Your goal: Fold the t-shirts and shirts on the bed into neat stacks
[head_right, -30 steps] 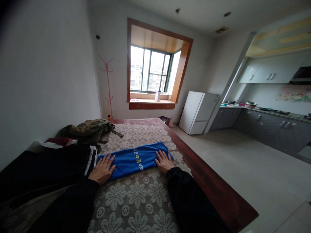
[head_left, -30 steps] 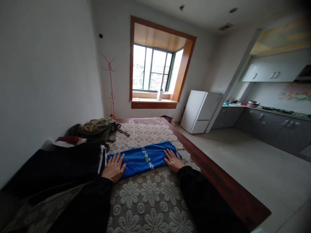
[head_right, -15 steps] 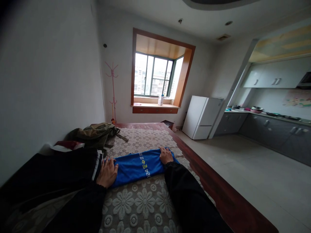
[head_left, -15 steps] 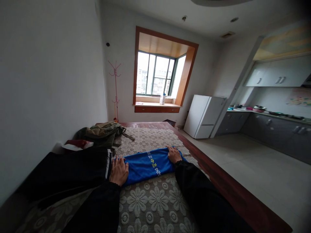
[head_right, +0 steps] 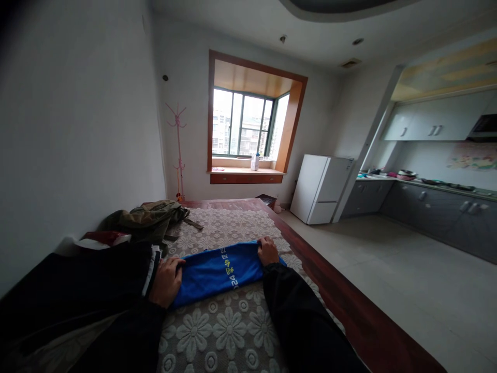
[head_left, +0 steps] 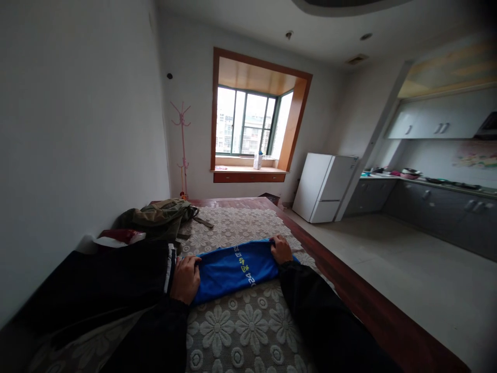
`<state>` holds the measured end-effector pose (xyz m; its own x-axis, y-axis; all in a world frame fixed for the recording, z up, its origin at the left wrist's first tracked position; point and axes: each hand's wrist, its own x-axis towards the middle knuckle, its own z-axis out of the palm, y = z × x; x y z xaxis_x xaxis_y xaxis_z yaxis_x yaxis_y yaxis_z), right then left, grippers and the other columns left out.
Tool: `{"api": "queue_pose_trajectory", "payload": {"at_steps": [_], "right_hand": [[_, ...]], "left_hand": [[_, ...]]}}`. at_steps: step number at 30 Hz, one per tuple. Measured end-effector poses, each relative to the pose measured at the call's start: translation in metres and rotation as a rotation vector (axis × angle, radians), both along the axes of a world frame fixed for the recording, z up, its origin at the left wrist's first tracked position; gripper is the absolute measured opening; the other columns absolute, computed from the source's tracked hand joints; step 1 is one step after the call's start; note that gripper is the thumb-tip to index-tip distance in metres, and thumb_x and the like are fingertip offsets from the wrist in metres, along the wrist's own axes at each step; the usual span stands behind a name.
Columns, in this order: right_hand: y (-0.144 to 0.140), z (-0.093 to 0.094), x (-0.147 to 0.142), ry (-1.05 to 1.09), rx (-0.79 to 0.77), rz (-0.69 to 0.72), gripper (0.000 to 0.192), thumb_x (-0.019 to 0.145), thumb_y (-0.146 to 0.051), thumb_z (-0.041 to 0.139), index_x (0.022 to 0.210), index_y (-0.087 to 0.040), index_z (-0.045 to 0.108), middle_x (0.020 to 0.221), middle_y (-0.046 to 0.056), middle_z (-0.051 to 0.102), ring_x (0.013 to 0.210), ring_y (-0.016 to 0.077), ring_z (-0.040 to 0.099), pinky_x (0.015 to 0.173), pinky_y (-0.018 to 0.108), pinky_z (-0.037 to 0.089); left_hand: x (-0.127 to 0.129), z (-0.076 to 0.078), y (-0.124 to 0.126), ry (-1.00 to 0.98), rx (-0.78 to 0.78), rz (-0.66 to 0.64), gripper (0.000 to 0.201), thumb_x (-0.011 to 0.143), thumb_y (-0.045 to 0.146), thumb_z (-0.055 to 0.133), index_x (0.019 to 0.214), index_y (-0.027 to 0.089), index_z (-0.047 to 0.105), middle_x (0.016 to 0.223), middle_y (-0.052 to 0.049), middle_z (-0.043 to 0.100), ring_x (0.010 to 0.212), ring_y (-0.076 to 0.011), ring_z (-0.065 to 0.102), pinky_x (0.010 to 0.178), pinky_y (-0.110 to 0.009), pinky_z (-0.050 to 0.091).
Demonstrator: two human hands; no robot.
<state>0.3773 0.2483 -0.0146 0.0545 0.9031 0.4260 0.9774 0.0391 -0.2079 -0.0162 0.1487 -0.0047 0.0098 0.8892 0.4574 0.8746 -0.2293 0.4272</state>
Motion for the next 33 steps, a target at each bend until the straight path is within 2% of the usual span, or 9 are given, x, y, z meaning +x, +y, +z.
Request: {"api": "queue_pose_trajectory", "payload": {"at_steps": [4,8,12,15,17,19,23,28,33], "right_hand": [[-0.02,0.012,0.016,0.035,0.054,-0.013,0.031,0.095,-0.019,0.047,0.11,-0.02,0.074,0.115,0.011,0.068,0.113,0.0263,0.059,0.099,0.036,0.044],[-0.057,0.031,0.045,0.021,0.075,0.058,0.029,0.095,-0.02,0.05,0.108,-0.025,0.076,0.111,0.007,0.071,0.113,0.0256,0.06,0.101,0.038,0.044],[-0.103,0.047,0.079,-0.032,0.091,0.178,0.025,0.097,-0.025,0.052,0.103,-0.028,0.077,0.106,0.006,0.074,0.109,0.0255,0.063,0.104,0.042,0.043],[-0.141,0.048,0.102,-0.091,0.151,0.311,0.022,0.097,-0.028,0.054,0.1,-0.029,0.076,0.111,0.006,0.074,0.116,0.0278,0.062,0.108,0.048,0.042],[-0.166,0.045,0.114,-0.116,0.171,0.392,0.021,0.097,-0.027,0.055,0.099,-0.03,0.075,0.115,0.005,0.074,0.124,0.0288,0.059,0.114,0.053,0.037],[-0.19,0.04,0.124,-0.122,0.148,0.468,0.023,0.098,-0.024,0.052,0.101,-0.031,0.074,0.112,0.004,0.075,0.124,0.0276,0.06,0.118,0.056,0.033],[-0.233,0.028,0.136,-0.095,0.061,0.582,0.028,0.101,-0.02,0.046,0.105,-0.029,0.072,0.097,0.005,0.075,0.1,0.0228,0.068,0.106,0.048,0.046],[-0.274,0.019,0.141,-0.061,-0.041,0.62,0.033,0.1,-0.015,0.043,0.105,-0.027,0.074,0.095,0.007,0.074,0.09,0.0223,0.069,0.086,0.039,0.055],[-0.286,0.033,0.141,0.007,-0.275,0.644,0.026,0.1,-0.02,0.049,0.1,-0.03,0.074,0.097,0.003,0.075,0.089,0.0194,0.07,0.083,0.032,0.054]], "left_hand": [[-0.002,0.013,-0.004,-0.023,0.04,-0.005,0.027,0.094,0.023,0.042,0.1,0.022,0.068,0.107,-0.009,0.075,0.11,-0.0277,0.068,0.124,-0.059,0.027],[-0.001,0.036,-0.021,-0.019,0.07,-0.048,0.029,0.092,0.024,0.048,0.114,0.024,0.067,0.106,-0.006,0.076,0.105,-0.0268,0.07,0.119,-0.055,0.035],[-0.005,0.063,-0.06,0.133,0.063,-0.222,0.026,0.094,0.027,0.05,0.105,0.03,0.073,0.107,-0.004,0.077,0.104,-0.0264,0.069,0.111,-0.051,0.043],[-0.011,0.073,-0.098,0.232,0.056,-0.408,0.025,0.092,0.022,0.052,0.1,0.031,0.073,0.1,-0.001,0.076,0.097,-0.0225,0.07,0.11,-0.047,0.045],[-0.014,0.072,-0.124,0.257,0.078,-0.519,0.026,0.091,0.017,0.053,0.1,0.032,0.072,0.096,0.0,0.076,0.096,-0.0207,0.07,0.111,-0.043,0.047],[-0.016,0.065,-0.147,0.262,0.099,-0.586,0.028,0.091,0.014,0.053,0.1,0.033,0.071,0.095,0.001,0.075,0.093,-0.0194,0.07,0.101,-0.037,0.053],[-0.021,0.049,-0.182,0.246,0.081,-0.656,0.038,0.088,0.005,0.051,0.107,0.034,0.068,0.096,0.002,0.075,0.081,-0.0153,0.072,0.072,-0.023,0.058],[-0.026,0.042,-0.211,0.215,0.031,-0.719,0.046,0.087,0.002,0.048,0.113,0.035,0.067,0.099,0.002,0.076,0.079,-0.0128,0.073,0.073,-0.019,0.058],[-0.025,0.042,-0.227,0.187,-0.184,-0.753,0.032,0.089,0.013,0.06,0.109,0.037,0.069,0.093,0.006,0.078,0.072,-0.0116,0.073,0.065,-0.017,0.055]]}}
